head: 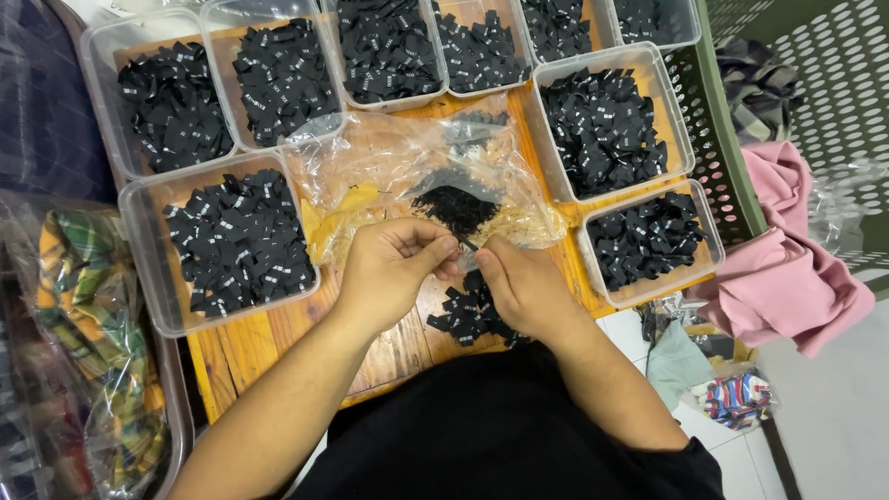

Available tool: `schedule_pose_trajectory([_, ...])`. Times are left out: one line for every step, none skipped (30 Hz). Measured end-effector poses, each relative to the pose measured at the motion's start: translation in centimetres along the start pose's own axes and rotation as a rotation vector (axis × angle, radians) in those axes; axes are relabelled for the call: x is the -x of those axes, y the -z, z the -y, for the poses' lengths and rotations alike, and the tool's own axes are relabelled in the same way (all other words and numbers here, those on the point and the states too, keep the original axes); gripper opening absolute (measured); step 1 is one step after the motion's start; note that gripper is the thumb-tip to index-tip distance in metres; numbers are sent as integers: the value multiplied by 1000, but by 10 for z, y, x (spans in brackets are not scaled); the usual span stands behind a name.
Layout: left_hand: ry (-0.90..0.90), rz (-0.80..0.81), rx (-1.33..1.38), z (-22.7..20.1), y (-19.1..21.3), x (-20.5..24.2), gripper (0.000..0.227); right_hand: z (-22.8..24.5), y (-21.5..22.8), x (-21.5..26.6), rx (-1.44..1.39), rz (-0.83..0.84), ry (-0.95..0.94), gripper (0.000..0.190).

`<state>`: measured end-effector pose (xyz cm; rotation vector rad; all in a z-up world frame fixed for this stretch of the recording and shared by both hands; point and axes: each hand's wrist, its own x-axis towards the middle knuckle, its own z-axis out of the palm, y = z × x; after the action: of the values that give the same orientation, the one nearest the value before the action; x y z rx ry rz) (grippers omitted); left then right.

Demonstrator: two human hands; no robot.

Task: Trimming excess material or threads from small black fabric components using small snips at a workstation.

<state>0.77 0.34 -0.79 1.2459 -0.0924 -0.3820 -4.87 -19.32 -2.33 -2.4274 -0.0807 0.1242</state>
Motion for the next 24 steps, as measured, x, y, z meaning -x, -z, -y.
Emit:
schedule_pose_trajectory([0, 0, -1, 0, 1, 0, 7, 1, 2, 0, -1, 0, 0, 37])
schedule_pose_trajectory([8, -3, 3, -1, 2, 0, 7, 1, 5, -1, -47, 7, -22, 38])
schedule_pose_trajectory([15, -6, 7, -1, 2, 0, 7, 2, 7, -1, -92, 14, -44, 38])
schedule_pose_trajectory([15, -6, 7, -1, 2, 0, 7, 3, 9, -2, -93, 14, -43, 38])
schedule_pose_trajectory([15, 0, 5, -1, 2, 0, 8, 4, 11, -1, -106, 6, -24, 39])
schedule_pose_trajectory([15, 6, 3, -1, 2, 0, 9, 5, 13, -1, -119, -3, -6, 39])
schedule_pose_trajectory([16, 7, 3, -1, 1, 0, 9, 4, 13, 0, -119, -3, -7, 39])
schedule_pose_trajectory([17, 10, 2, -1, 1, 0, 9, 3, 13, 1, -122, -1, -4, 38])
schedule_pose_trajectory([18, 12, 1, -1, 1, 1, 9, 3, 13, 1, -124, 2, 1, 36])
schedule_pose_trajectory([17, 11, 2, -2, 1, 1, 9, 1, 11, 1, -123, 3, 2, 36])
schedule_pose_trajectory([13, 12, -4, -3, 1, 1, 10, -1, 9, 2, -117, -4, 14, 36])
schedule_pose_trajectory([10, 13, -9, -3, 0, 1, 10, -4, 8, 2, -112, -11, 26, 37])
schedule_pose_trajectory([10, 13, -9, -3, 1, 1, 10, -3, 7, 1, -111, -12, 26, 37])
schedule_pose_trajectory([9, 14, -15, -2, 1, 1, 10, -2, 7, 1, -132, -16, 15, 39])
schedule_pose_trajectory([9, 14, -22, -2, 1, 1, 10, -1, 7, 1, -153, -21, 4, 40])
schedule_pose_trajectory([9, 15, -22, -1, 0, 1, 10, -1, 5, 1, -153, -22, 3, 40])
schedule_pose_trajectory([6, 14, -31, 0, 1, 0, 10, -1, 4, 1, -122, -13, 5, 38])
schedule_pose_trajectory([3, 12, -39, 0, 1, 0, 11, -1, 3, 0, -92, -5, 6, 35])
schedule_pose_trajectory([2, 12, -39, -1, 0, 0, 11, 0, 3, 0, -92, -4, 7, 35])
schedule_pose_trajectory([-6, 12, -51, -2, 0, 1, 10, 0, 3, 0, -86, 3, -1, 35])
schedule_pose_trajectory([-14, 12, -63, -3, -1, 1, 10, 1, 3, 0, -81, 11, -9, 35])
schedule_pose_trajectory([-14, 12, -63, -4, -1, 1, 10, 2, 3, 0, -81, 11, -9, 35])
schedule_pose_trajectory([-17, 7, -73, -5, -1, 1, 10, 2, 3, 0, -71, 14, -2, 35])
schedule_pose_trajectory([-20, 3, -83, -6, -1, 2, 10, 2, 3, 0, -61, 17, 5, 36])
